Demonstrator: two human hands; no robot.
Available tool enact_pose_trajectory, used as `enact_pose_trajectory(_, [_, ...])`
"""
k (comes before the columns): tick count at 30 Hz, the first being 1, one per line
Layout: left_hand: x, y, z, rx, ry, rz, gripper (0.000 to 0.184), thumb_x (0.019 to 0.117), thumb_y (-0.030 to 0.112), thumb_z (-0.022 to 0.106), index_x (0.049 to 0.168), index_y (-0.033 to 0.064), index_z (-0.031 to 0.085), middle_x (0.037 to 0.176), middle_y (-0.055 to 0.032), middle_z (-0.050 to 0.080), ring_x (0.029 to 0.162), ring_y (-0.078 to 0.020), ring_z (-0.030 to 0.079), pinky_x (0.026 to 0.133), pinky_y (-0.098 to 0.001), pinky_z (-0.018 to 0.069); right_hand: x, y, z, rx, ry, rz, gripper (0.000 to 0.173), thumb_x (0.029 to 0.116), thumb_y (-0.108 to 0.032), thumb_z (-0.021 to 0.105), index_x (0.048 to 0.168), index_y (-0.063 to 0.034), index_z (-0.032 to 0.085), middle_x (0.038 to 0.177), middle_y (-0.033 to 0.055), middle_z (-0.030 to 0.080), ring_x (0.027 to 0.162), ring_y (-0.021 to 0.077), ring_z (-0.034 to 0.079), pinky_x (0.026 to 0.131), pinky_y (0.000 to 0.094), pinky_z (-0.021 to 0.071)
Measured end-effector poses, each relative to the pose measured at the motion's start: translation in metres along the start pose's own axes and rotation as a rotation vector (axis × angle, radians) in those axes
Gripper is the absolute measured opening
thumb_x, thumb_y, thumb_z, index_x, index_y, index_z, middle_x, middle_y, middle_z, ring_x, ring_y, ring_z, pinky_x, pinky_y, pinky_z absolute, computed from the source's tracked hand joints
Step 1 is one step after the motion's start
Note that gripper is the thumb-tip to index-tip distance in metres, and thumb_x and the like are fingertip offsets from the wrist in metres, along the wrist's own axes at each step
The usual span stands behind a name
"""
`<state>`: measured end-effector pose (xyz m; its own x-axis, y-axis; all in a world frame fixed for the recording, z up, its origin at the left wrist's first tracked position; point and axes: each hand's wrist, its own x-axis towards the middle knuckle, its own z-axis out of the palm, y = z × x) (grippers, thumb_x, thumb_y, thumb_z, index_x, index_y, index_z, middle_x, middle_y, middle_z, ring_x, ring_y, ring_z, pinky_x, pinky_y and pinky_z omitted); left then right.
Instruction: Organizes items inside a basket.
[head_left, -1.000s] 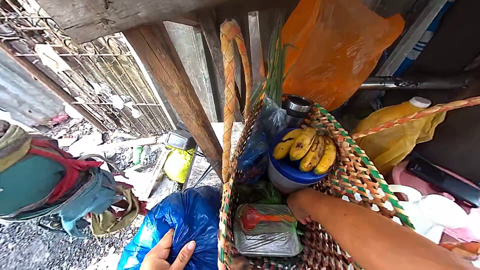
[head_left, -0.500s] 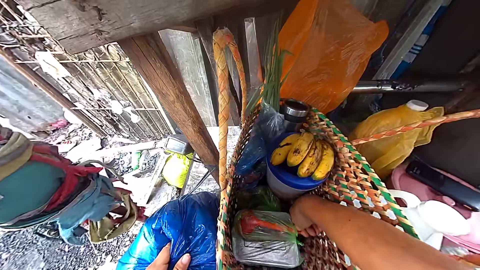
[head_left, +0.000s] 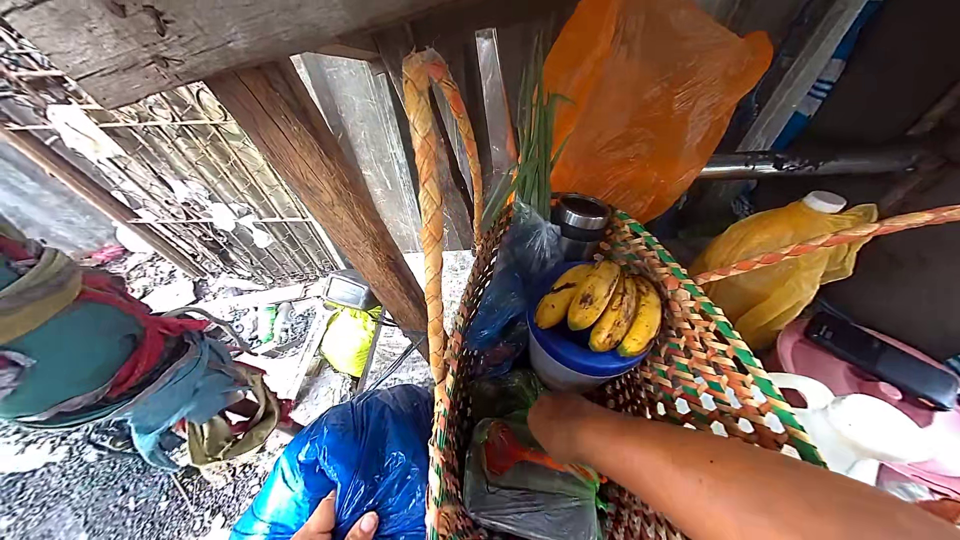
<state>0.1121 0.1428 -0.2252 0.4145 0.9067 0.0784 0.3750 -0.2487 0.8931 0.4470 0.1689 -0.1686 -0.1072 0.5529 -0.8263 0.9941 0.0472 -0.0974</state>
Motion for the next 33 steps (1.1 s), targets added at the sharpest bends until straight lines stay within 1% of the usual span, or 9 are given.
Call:
enact_pose_trajectory(2, [0.000, 0.001, -0.001, -0.004, -0.002, -0.008, 0.039, 0.1017, 0.018, 0.062, 0.118, -0.0163, 0.057, 0.104, -0.0172, 0.071, 0.098, -0.0122, 0.070, 0.094, -0.0357, 0.0569, 0.010, 0.000, 0.005, 0.082, 0.087, -0.135, 0.037, 0.0934, -0.013, 0.072, 0.117, 0.0143, 0.061, 0.121, 0.0342, 0.062, 0.118, 0.0502, 0.059, 0.096, 0.0668, 0.0481])
enact_pose_trajectory(5, [0.000, 0.001, 0.000, -0.010, 0.000, -0.013, 0.037, 0.1011, 0.017, 0.062, 0.117, -0.0161, 0.057, 0.103, -0.0171, 0.071, 0.097, -0.0125, 0.070, 0.093, -0.0356, 0.0571, 0.025, 0.000, 0.017, 0.188, 0.191, -0.251, 0.056, 0.0839, -0.016, 0.083, 0.126, 0.0097, 0.057, 0.126, 0.0303, 0.059, 0.120, 0.0469, 0.058, 0.098, 0.0631, 0.0482])
enact_pose_trajectory(11, [-0.001, -0.003, -0.001, 0.008, 0.004, -0.002, 0.036, 0.1009, 0.018, 0.063, 0.117, -0.0139, 0.060, 0.103, -0.0160, 0.072, 0.096, -0.0120, 0.070, 0.092, -0.0345, 0.0573, 0.026, -0.008, 0.036, 0.055, 0.195, -0.244, 0.077, 0.0750, 0.006, 0.079, 0.143, 0.0034, 0.043, 0.135, 0.0293, 0.054, 0.120, 0.0480, 0.059, 0.093, 0.0632, 0.0520])
enact_pose_trajectory(13, [-0.001, -0.004, -0.001, 0.024, 0.006, -0.007, 0.036, 0.1009, 0.018, 0.063, 0.117, -0.0137, 0.060, 0.103, -0.0161, 0.072, 0.097, -0.0118, 0.070, 0.093, -0.0339, 0.0573, 0.028, -0.004, 0.038, 0.025, 0.141, -0.284, 0.069, 0.0758, 0.008, 0.077, 0.138, 0.0058, 0.048, 0.130, 0.0305, 0.056, 0.118, 0.0491, 0.059, 0.093, 0.0643, 0.0516])
enact_pose_trajectory(16, [-0.002, -0.003, 0.001, 0.023, 0.019, 0.006, 0.034, 0.1009, 0.017, 0.062, 0.116, -0.0139, 0.060, 0.102, -0.0141, 0.072, 0.096, -0.0091, 0.070, 0.092, -0.0318, 0.0576, 0.040, 0.015, 0.037, -0.006, 0.103, -0.487, 0.031, 0.0808, 0.007, 0.073, 0.110, 0.0063, 0.065, 0.108, 0.0281, 0.066, 0.104, 0.0462, 0.064, 0.088, 0.0635, 0.0514])
enact_pose_trajectory(18, [-0.001, -0.004, 0.001, 0.016, 0.020, 0.019, 0.033, 0.1009, 0.016, 0.062, 0.115, -0.0138, 0.061, 0.101, -0.0130, 0.073, 0.096, -0.0077, 0.070, 0.092, -0.0310, 0.0576, 0.044, 0.023, 0.032, -0.035, 0.079, -0.575, 0.020, 0.0848, 0.007, 0.071, 0.104, 0.0052, 0.070, 0.103, 0.0261, 0.068, 0.102, 0.0446, 0.065, 0.091, 0.0626, 0.0498])
enact_pose_trajectory(23, [0.001, -0.006, 0.001, 0.011, 0.019, 0.039, 0.034, 0.1013, 0.018, 0.062, 0.115, -0.0132, 0.061, 0.102, -0.0120, 0.073, 0.097, -0.0063, 0.069, 0.093, -0.0303, 0.0571, 0.043, 0.026, 0.028, -0.086, 0.060, -0.593, 0.020, 0.0898, 0.004, 0.067, 0.109, 0.0030, 0.072, 0.111, 0.0247, 0.068, 0.109, 0.0441, 0.063, 0.097, 0.0617, 0.0478])
enact_pose_trajectory(30, [0.002, -0.008, 0.001, 0.042, 0.026, 0.039, 0.036, 0.1017, 0.020, 0.060, 0.114, -0.0140, 0.062, 0.102, -0.0147, 0.072, 0.097, -0.0077, 0.069, 0.093, -0.0309, 0.0566, 0.040, 0.025, 0.030, 0.014, -0.010, -0.389, 0.022, 0.0963, -0.012, 0.068, 0.110, 0.0047, 0.068, 0.105, 0.0262, 0.068, 0.102, 0.0435, 0.065, 0.088, 0.0635, 0.0500])
enact_pose_trajectory(33, [0.002, -0.008, 0.002, 0.023, 0.031, 0.044, 0.034, 0.1016, 0.019, 0.061, 0.113, -0.0129, 0.062, 0.101, -0.0119, 0.072, 0.097, -0.0054, 0.069, 0.093, -0.0292, 0.0565, 0.027, 0.024, 0.018, -0.107, -0.077, -0.202, 0.037, 0.0894, -0.024, 0.080, 0.103, 0.0078, 0.068, 0.105, 0.0287, 0.066, 0.100, 0.0457, 0.065, 0.082, 0.0667, 0.0505])
